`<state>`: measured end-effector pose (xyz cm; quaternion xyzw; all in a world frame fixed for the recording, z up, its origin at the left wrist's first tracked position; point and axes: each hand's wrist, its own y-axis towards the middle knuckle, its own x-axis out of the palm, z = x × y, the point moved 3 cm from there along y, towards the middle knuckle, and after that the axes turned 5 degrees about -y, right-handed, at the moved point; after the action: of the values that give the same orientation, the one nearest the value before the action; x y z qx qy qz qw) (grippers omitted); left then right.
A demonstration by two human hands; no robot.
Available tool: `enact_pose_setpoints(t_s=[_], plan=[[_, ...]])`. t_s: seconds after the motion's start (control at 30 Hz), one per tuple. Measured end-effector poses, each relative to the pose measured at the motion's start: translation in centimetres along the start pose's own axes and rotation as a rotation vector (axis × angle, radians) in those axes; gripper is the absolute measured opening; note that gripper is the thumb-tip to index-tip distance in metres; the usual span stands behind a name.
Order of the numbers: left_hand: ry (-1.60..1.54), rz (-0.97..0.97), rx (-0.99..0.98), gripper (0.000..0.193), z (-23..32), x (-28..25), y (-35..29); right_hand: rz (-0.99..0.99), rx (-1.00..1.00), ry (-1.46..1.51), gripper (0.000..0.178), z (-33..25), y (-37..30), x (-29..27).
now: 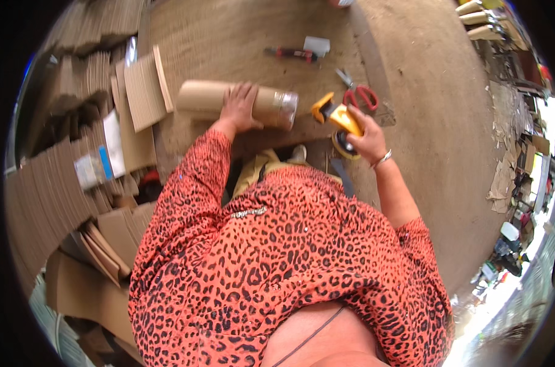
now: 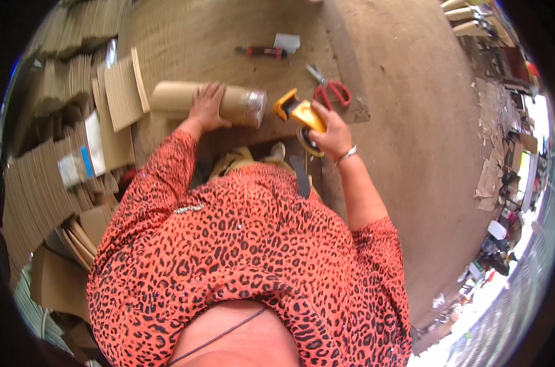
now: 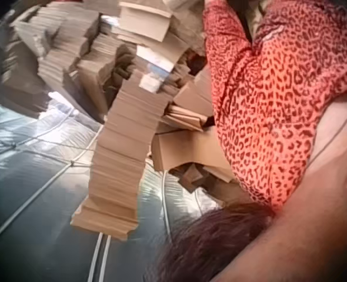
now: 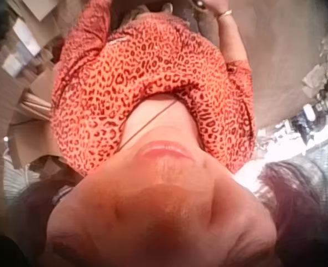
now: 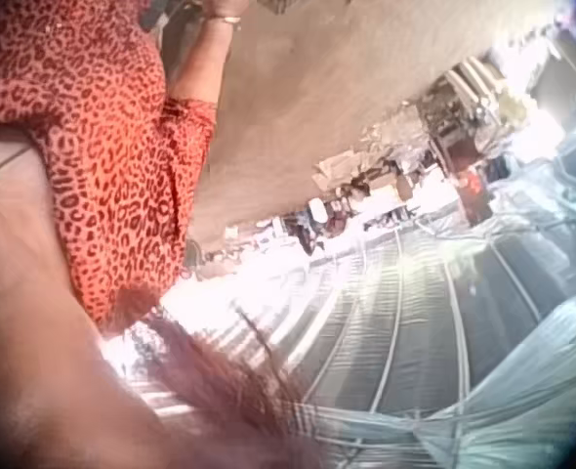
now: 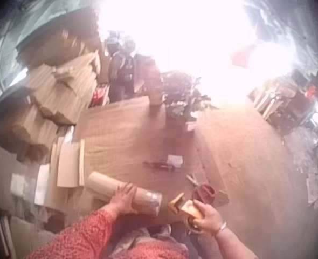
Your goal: The person rolls a sheet of corrugated cardboard into a cylindrical tube and secures the seam with a handheld tape dispenser. They then place the finished tube upright on the table and handle a potted plant, moving it aside.
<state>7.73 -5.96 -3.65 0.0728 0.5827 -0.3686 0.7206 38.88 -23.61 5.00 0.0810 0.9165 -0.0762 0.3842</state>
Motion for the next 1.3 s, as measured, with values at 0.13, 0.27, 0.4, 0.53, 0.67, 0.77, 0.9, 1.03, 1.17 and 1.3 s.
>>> enact_pose_setpoints(t_s=[0.13,0.27,0.4,0.53,0.67,0.77,0.9,1.03,1.17,1.3], plan=[[-0.018,-0.006,-0.014,0.12,0.2,-1.1,-0.2,-0.075,-0.107,-0.068,0.059,-4.0,4.3,1.0],[-0.04,-0.041,-0.05,0.124,0.0,-1.0,-0.3,-0.181,-0.212,-0.153,0.057,-10.6,9.4,4.2],[-0.01,-0.08,-0.023,0.123,0.3,-1.2,1.0,-0.599,-0.232,-0.675,0.05,-12.6,10.8,7.7],[-0.046,-0.096,-0.06,0.123,0.4,-1.4,0.5,-0.693,-0.164,-0.763,0.052,-10.5,8.9,3.0],[-0.006,-0.099,0.02,0.112,1.4,-3.2,1.1,-0.471,-0.185,-0.683,0.053,-5.5,6.6,1.6],[0.095,-0.078,0.223,0.098,2.4,-3.1,1.2,-0.326,-0.168,-0.558,0.052,-2.4,6.5,1.8],[0.139,-0.179,0.195,0.088,3.2,-4.8,2.6,-0.266,-0.026,-0.39,0.051,0.8,7.0,3.2],[0.173,-0.168,0.302,0.1,5.5,-4.8,3.6,-0.235,0.094,-0.087,0.054,1.7,7.5,4.4],[0.18,-0.148,0.364,0.108,7.4,-3.9,7.5,-0.211,0.279,0.298,0.055,5.5,8.8,6.6],[0.061,-0.148,0.377,0.108,7.3,-8.1,8.9,-0.133,0.418,0.498,0.058,3.3,8.3,7.0]])
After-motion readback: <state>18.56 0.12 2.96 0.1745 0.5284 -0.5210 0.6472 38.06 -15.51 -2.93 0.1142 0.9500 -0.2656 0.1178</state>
